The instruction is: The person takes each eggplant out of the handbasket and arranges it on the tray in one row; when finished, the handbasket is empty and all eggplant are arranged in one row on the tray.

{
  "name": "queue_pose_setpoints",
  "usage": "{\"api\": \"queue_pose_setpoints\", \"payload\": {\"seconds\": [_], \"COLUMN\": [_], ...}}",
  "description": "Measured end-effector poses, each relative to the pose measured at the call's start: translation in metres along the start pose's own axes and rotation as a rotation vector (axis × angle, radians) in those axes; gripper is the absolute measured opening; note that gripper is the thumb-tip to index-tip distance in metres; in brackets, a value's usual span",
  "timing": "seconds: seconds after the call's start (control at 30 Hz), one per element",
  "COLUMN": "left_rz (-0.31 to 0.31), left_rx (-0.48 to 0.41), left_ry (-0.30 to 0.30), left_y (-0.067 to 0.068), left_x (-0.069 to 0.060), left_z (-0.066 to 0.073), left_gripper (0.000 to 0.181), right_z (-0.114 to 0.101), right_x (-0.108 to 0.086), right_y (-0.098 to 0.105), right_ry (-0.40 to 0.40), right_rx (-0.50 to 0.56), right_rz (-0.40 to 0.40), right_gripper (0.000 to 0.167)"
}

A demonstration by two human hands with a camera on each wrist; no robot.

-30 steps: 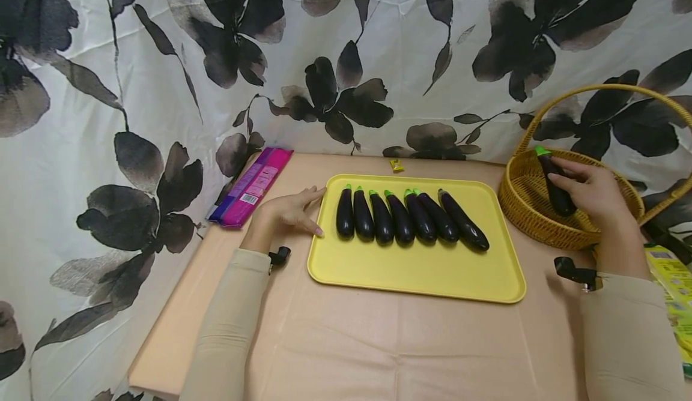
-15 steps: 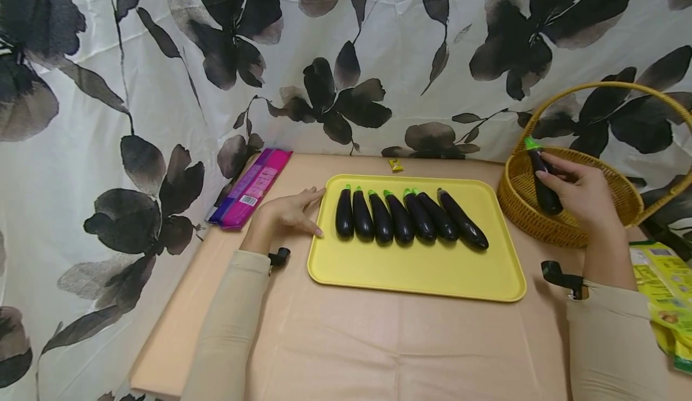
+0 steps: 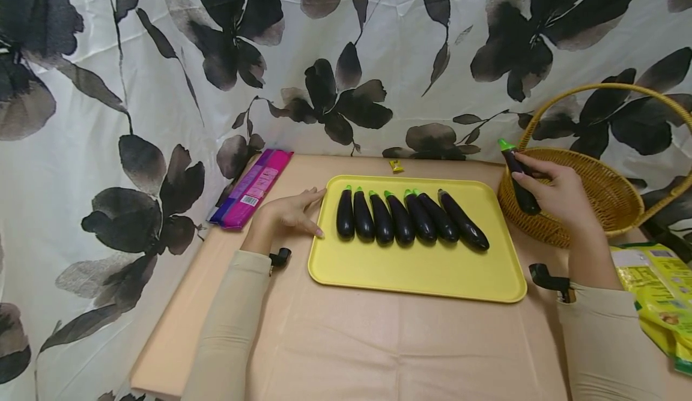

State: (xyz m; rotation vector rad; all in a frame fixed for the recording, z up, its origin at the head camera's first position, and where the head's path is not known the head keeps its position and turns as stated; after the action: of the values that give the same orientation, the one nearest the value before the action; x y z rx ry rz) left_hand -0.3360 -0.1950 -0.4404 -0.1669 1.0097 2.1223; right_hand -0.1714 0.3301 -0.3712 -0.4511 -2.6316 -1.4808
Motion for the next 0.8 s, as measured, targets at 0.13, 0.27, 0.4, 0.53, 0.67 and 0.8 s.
{"api": "queue_pose_setpoints", "payload": {"seconds": [0.13,0.27,0.4,0.53,0.67,0.8], "left_rz": [0.003,0.002,0.003,0.007,0.007,0.008], "left_rx": [0.005,0.002,-0.003,-0.006,-0.004,-0.005], "left_ry": [-0.006,-0.014,-0.013,-0.011,-0.011,-0.008], "left_y": [0.000,-0.001,-0.001,-0.001,-0.001,-0.001], "left_x": [0.001,0.001,0.002,0.001,0.002,0.002], "left_z": [-0.001,-0.002,-0.002,-0.002,-0.002,-0.002], "left_gripper": [0.130,0.130,0.131,0.130,0.131,0.130], "right_z": [-0.008,-0.012,-0.013,-0.013,-0.015,-0.017], "right_x": [0.000,0.000,0.002,0.004,0.005,0.006], "right_y": [-0.004,-0.011,-0.020,-0.028,-0.035,-0.042], "right_ry": [0.026,0.059,0.098,0.112,0.126,0.173], "right_rx": [-0.009,-0.016,-0.039,-0.057,-0.103,-0.148], "right_rz": [-0.026,-0.060,-0.105,-0.150,-0.193,-0.234], "right_gripper": [0.051,0.051,0.050,0.049,0.046,0.045]}}
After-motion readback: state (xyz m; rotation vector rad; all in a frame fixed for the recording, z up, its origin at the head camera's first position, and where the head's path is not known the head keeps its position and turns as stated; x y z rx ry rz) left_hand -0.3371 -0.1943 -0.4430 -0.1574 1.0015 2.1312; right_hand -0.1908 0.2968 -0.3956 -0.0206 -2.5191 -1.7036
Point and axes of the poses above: each hand's wrist, its own x-axis towards the middle knuckle, its own y-axis out of the back of the hand, z = x × y, the point moved 2 cm from there along x, towards the middle knuckle, and after that the axes turned 12 degrees about -x, right-handed, at the moved point
